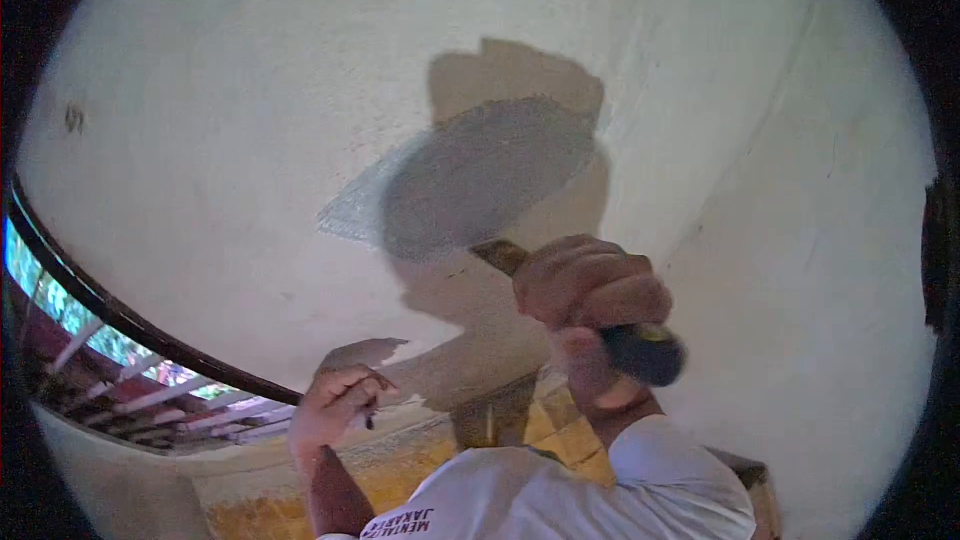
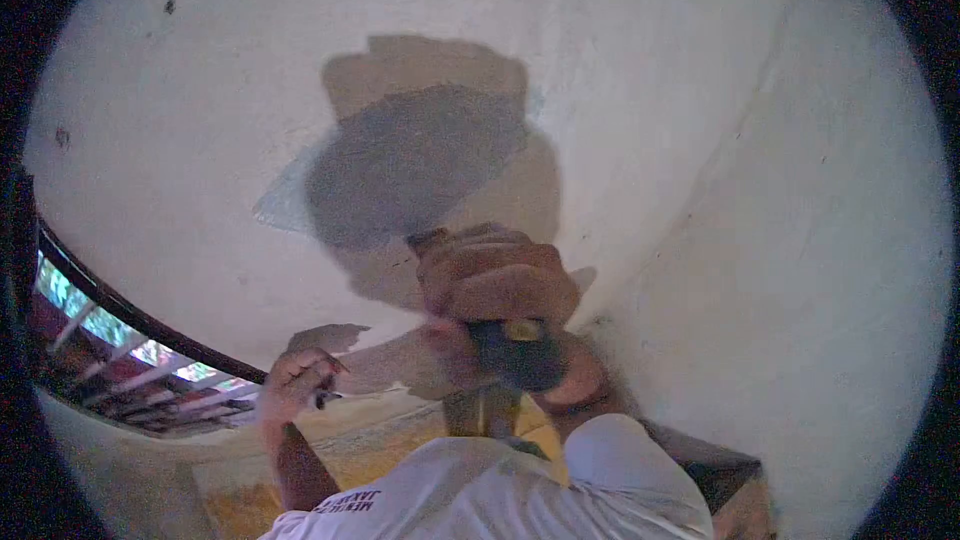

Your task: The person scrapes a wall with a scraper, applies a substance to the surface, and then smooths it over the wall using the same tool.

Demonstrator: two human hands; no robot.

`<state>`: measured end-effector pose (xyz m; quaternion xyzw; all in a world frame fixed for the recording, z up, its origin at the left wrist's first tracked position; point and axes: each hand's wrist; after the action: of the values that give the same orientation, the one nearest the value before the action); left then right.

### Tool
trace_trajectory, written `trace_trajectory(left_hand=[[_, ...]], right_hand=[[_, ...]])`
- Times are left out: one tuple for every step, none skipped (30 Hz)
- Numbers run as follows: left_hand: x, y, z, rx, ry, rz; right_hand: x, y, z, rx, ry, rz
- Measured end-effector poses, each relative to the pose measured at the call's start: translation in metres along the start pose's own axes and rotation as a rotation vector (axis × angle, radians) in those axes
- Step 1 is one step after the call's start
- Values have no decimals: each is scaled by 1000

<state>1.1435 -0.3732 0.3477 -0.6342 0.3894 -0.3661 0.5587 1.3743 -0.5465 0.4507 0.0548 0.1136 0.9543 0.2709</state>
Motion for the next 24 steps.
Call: trace_trajectory(left_hand=[[-6,-1,-3,-28,-25,5],[-9,-2,-3,20,-51,9],[-9,-5,-2,26,-61,-5],[-10,-7,-2,32,-70,-19],[-12,-11,-1,35,-78,-29],[-19,-16,-1,-42,-60,62],[-23,-14,-2,-39,-64,54],[-28,-10,-2,-12,-20,-13],[-33,-7,-2,16,25,-81],[-37,-6,-2,16,26,-88],[-40,-7,0,43,114,-124],[-43,-8,1,66,205,-155],[-47,-2,2,66,208,-155],[-53,7,6,169,297,-248],[-58,15,8,270,387,-343],[-61,19,8,273,389,-346],[-62,22,9,284,461,-474],[-63,25,10,296,533,-605],[-65,27,12,297,537,-606],[-67,29,15,351,551,-561],[-67,31,17,408,562,-519],[-67,30,16,410,562,-521],[-67,29,15,378,578,-528],[-67,27,15,349,592,-531]], right_hand=[[5,-3,1,33,-43,-57],[7,0,5,-72,-83,-115],[5,7,8,-70,-67,-107],[4,16,12,-165,-57,12],[2,20,12,-256,-53,132],[4,19,13,-294,-68,134],[10,9,10,-292,-59,138],[17,-8,3,-146,-106,-41],[25,-19,0,-1,-151,-221],[27,-18,3,18,-161,-100],[23,-12,5,21,-157,-101],[15,0,6,33,-137,-218],[12,8,9,41,-116,-337],[21,7,19,-186,-177,-124],[21,12,22,-188,-172,-127],[19,18,24,-227,-102,-82],[15,21,24,-265,-36,-35],[17,16,23,-266,-35,-38],[23,4,20,-157,-87,-78],[28,-9,18,-48,-138,-119],[30,-14,17,61,-185,-158],[29,-13,19,-40,-227,-247],[28,-1,22,-38,-225,-250],[25,18,26,-61,-166,-133]])
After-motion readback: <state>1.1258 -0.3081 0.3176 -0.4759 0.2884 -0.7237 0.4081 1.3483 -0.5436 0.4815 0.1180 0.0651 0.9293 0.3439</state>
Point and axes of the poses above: each hand's wrist, its own z-axis towards the middle knuckle, its own x-axis out of the palm, y = z × x, and after that the axes turned 9 degrees about -z, right-handed
